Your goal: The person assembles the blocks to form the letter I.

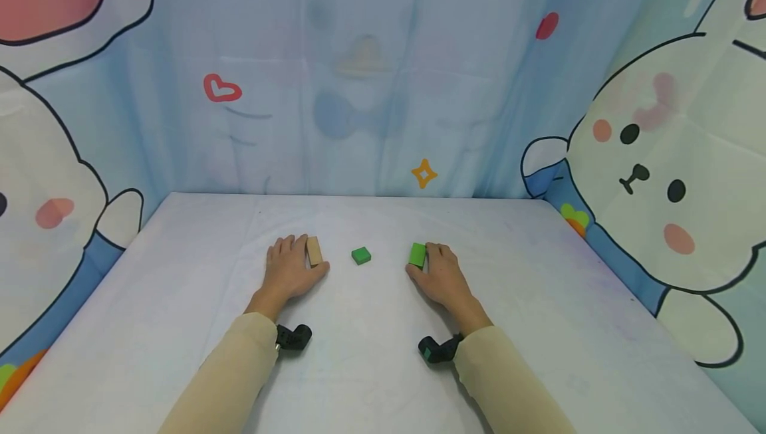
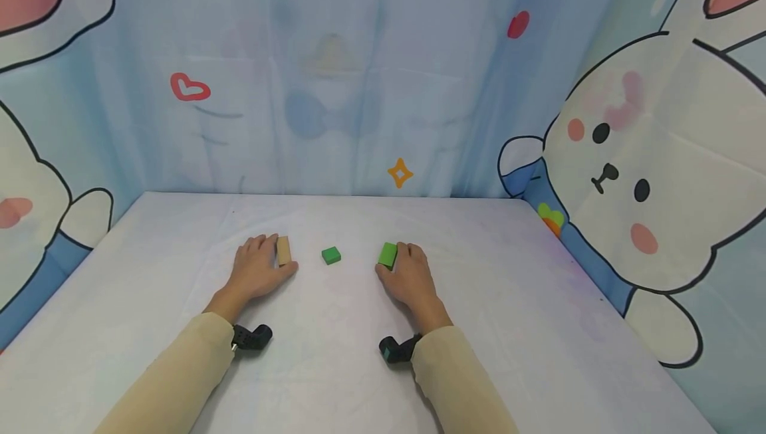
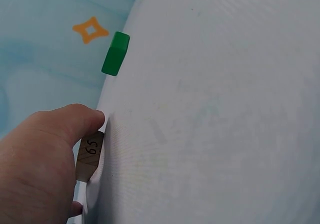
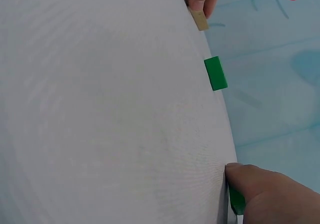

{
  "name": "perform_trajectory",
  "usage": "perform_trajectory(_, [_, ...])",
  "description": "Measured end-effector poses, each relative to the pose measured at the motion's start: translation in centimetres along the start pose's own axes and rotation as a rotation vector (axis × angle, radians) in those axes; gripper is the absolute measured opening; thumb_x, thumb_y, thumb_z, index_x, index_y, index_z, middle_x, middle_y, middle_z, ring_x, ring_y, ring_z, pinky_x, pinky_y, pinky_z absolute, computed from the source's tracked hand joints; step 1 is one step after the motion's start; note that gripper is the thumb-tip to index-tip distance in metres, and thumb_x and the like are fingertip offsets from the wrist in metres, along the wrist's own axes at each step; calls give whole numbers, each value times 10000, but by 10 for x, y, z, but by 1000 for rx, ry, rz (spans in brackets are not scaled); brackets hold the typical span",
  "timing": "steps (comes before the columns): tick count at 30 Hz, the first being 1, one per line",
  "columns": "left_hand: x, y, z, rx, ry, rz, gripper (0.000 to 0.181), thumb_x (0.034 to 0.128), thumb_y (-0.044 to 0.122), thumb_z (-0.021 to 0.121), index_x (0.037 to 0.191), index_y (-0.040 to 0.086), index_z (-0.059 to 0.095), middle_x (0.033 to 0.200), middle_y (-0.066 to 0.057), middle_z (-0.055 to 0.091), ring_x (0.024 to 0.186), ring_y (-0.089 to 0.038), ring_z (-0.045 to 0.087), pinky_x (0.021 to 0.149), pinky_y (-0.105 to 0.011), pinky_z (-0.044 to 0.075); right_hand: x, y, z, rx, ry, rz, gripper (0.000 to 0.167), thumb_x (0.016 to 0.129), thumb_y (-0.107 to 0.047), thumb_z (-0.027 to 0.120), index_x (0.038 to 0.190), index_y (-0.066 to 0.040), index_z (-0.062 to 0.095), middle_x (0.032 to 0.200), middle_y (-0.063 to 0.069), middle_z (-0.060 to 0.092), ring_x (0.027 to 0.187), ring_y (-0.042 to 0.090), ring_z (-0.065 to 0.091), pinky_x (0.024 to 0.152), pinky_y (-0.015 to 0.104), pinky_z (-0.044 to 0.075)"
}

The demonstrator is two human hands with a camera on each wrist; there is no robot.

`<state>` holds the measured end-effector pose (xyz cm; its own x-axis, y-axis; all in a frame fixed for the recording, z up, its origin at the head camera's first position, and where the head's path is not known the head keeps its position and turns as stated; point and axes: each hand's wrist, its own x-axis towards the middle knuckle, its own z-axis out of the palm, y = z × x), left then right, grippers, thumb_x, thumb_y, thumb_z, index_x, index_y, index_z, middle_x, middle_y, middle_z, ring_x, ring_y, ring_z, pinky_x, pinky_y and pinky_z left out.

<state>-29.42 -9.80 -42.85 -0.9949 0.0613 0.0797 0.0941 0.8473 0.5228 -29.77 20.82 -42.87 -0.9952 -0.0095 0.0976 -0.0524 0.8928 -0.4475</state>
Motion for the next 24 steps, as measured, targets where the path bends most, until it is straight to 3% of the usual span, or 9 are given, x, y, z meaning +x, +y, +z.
perform_trajectory(24, [-2, 2, -1, -10, 7, -3, 832, 956, 444, 625, 1588, -11, 331, 1630, -301, 301, 1540, -497, 212, 1271, -629, 127, -6, 0, -3, 93, 10, -13, 759, 984, -365, 655, 1515, 90, 361, 1520, 318, 421, 1422, 460, 422, 1145, 584, 415])
